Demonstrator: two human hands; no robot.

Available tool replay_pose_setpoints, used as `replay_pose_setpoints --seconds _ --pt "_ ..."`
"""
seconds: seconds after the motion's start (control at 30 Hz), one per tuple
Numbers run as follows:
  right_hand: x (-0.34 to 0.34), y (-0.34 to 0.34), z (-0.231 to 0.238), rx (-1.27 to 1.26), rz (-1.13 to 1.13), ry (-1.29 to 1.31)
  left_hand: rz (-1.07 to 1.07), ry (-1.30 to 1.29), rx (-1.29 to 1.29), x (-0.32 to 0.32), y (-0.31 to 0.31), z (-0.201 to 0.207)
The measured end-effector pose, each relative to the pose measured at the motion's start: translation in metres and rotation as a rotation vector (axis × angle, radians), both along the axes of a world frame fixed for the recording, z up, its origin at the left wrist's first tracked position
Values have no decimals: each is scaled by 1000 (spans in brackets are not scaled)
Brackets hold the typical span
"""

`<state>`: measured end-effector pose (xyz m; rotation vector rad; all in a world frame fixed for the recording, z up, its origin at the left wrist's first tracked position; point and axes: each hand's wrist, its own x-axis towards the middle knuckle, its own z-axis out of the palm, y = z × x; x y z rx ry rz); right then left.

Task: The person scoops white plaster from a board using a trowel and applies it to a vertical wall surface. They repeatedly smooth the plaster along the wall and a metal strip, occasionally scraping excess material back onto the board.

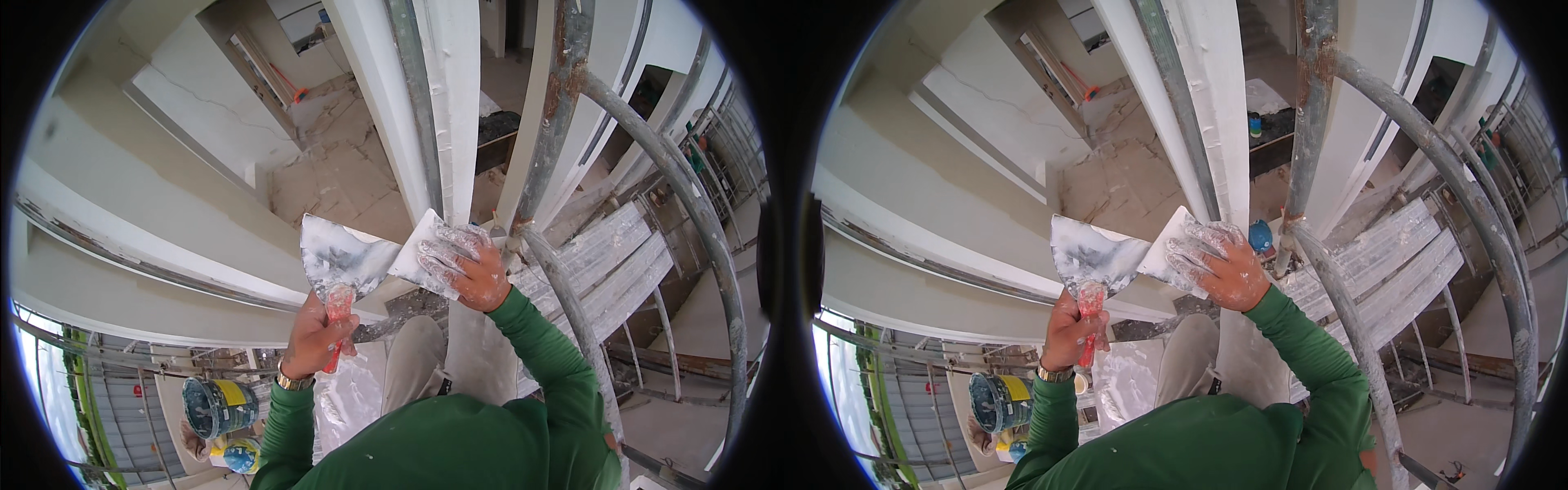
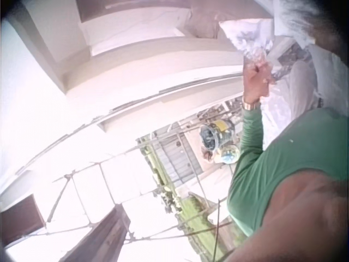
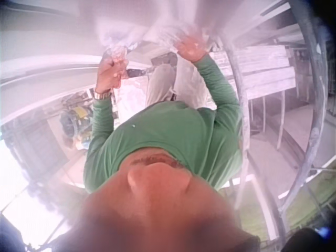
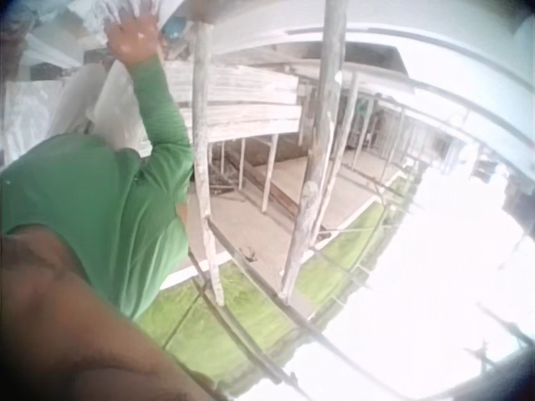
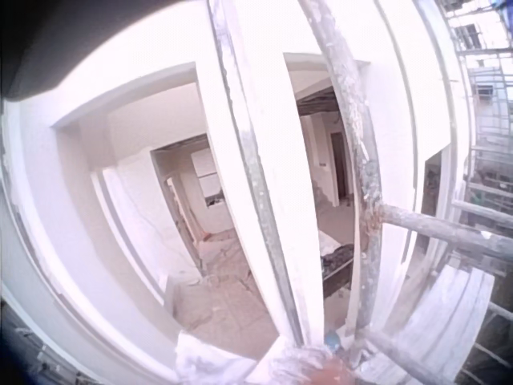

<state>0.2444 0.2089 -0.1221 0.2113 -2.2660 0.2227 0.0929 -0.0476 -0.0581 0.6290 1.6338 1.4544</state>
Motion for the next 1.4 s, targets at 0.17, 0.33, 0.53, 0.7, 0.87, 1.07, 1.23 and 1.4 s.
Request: replay_pose_setpoints --seconds 0.17,0.33,0.53,0.7,0.87,1.07,1.23,1.4 --pt "-20 -4 -9 26 -40 130 -150 261 -61 22 17 9" --pt "-42 15 7 -132 -112 347 -295 728 -177 10 14 -39" --pt "-97 114 36 -1013 -98 497 -37 260 -276 5 -36 -104" --pt "-134 163 66 -1143 -92 437 129 99 -320 10 -86 -154" --pt "-166 197 72 -1090 -160 417 205 52 -409 19 -104 -156" --pt "-161 193 77 -880 -511 638 275 -18 -353 17 -114 -162" --pt "-137 186 69 -1007 -368 566 277 -12 -347 17 -113 -165" --pt "-153 192 61 -905 -286 366 233 -3 -319 19 -115 -175"
